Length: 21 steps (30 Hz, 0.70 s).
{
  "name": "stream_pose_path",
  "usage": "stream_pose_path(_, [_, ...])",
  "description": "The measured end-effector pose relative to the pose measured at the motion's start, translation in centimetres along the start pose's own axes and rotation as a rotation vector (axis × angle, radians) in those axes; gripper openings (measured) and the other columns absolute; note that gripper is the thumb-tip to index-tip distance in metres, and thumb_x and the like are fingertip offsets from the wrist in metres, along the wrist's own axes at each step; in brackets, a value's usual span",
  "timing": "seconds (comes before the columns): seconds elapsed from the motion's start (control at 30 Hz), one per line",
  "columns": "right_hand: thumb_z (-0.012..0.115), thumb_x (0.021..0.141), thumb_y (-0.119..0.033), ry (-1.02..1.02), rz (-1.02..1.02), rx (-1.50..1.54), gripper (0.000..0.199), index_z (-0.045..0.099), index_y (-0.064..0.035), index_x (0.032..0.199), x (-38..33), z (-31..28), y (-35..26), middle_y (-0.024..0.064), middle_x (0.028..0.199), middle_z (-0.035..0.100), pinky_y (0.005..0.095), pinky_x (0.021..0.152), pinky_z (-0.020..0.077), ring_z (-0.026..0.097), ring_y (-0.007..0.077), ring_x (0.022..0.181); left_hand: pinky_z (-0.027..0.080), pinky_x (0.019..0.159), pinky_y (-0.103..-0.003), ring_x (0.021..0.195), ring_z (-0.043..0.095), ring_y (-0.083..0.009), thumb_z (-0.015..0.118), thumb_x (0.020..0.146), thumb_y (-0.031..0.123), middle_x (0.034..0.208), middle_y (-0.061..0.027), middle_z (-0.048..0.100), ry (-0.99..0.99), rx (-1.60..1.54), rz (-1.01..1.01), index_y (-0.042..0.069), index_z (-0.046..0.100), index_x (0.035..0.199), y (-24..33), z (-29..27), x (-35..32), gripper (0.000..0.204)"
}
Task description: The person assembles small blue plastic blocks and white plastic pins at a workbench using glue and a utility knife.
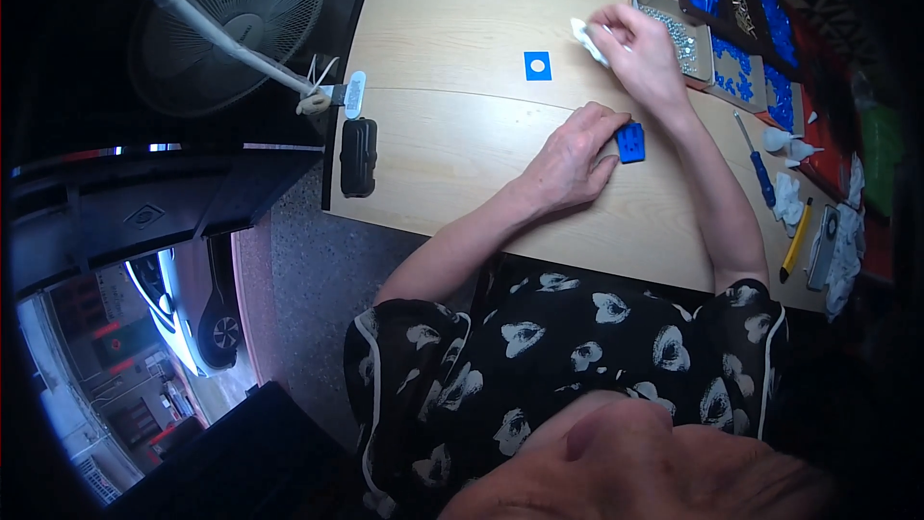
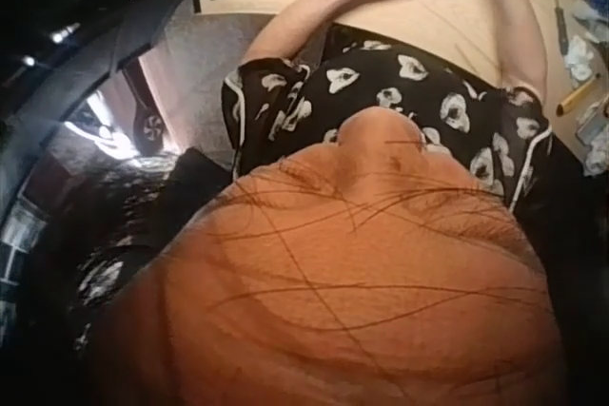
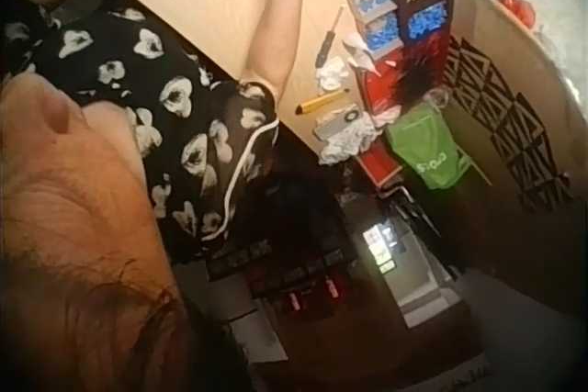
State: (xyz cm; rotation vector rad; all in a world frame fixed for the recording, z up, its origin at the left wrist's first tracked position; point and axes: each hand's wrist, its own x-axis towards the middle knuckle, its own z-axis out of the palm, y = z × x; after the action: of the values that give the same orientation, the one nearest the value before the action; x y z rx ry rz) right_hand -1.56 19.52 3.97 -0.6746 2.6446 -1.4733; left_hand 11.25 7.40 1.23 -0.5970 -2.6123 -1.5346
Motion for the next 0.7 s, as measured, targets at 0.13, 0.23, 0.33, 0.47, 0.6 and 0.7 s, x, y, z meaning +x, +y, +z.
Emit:
stream_pose_path(0.13, [0.057,0.097,-0.018,-0.003,0.085,0.164,0.029,0.061,0.0042,0.115,2.7,2.4,1.7,0.0083,0.096,0.068,0.0247,0.071,0.0509,0.064,0.0107,0.084,0.053,0.091,-0.039,0.106,0.063,-0.0347,0.066,0.078,-0.002,0.117,-0.0199,0.059,0.043,0.000,0.056,-0.002,0.057,0.120,0.0,-0.3,-0.1,0.043])
stream_pose_path(0.23, [0.053,0.100,-0.017,0.041,0.036,0.261,0.031,0.058,0.0043,0.122,1.0,2.3,1.8,0.0116,0.105,0.069,0.0288,0.083,0.0555,0.067,0.0165,0.100,0.056,0.085,-0.037,0.099,0.067,-0.0318,0.067,0.079,-0.002,0.109,-0.0190,0.063,-0.030,-0.006,-0.047,-0.003,0.061,0.111,-0.3,-1.7,-0.4,0.032])
stream_pose_path(0.33, [0.053,0.099,-0.011,0.098,0.033,0.345,0.026,0.060,0.0029,0.121,-3.0,0.1,1.8,0.0082,0.103,0.069,0.0251,0.080,0.0543,0.066,0.0124,0.094,0.057,0.073,-0.036,0.083,0.070,-0.0271,0.070,0.081,0.001,0.093,-0.0166,0.067,0.062,0.046,-0.120,-0.002,0.065,0.099,-1.3,-4.0,-0.3,0.019])
stream_pose_path(0.47, [0.053,0.096,-0.003,0.074,0.280,0.199,0.024,0.061,0.0035,0.118,-8.3,-4.1,2.9,0.0098,0.098,0.070,0.0259,0.079,0.0540,0.066,0.0113,0.083,0.052,0.088,-0.041,0.097,0.064,-0.0317,0.075,0.077,0.007,0.101,-0.0164,0.065,0.089,0.295,-0.206,-0.001,0.066,0.102,-1.8,-8.7,1.3,0.028])
stream_pose_path(0.6, [0.062,0.088,-0.004,-0.091,0.166,0.046,0.038,0.059,-0.0013,0.126,-10.5,-5.9,3.5,0.0108,0.116,0.063,0.0304,0.095,0.0498,0.061,0.0169,0.105,0.049,0.100,-0.039,0.111,0.060,-0.0290,0.080,0.074,0.013,0.117,-0.0152,0.065,0.036,0.502,-0.151,0.003,0.062,0.122,-3.2,-9.9,3.1,0.052])
stream_pose_path(0.7, [0.071,0.079,-0.009,-0.245,0.016,-0.009,0.061,0.052,-0.0086,0.137,-11.5,-6.3,3.9,0.0116,0.138,0.050,0.0390,0.114,0.0371,0.048,0.0250,0.129,0.049,0.102,-0.039,0.113,0.060,-0.0277,0.081,0.073,0.014,0.120,-0.0140,0.064,-0.039,0.488,-0.228,0.005,0.060,0.127,-3.5,-9.6,3.7,0.058])
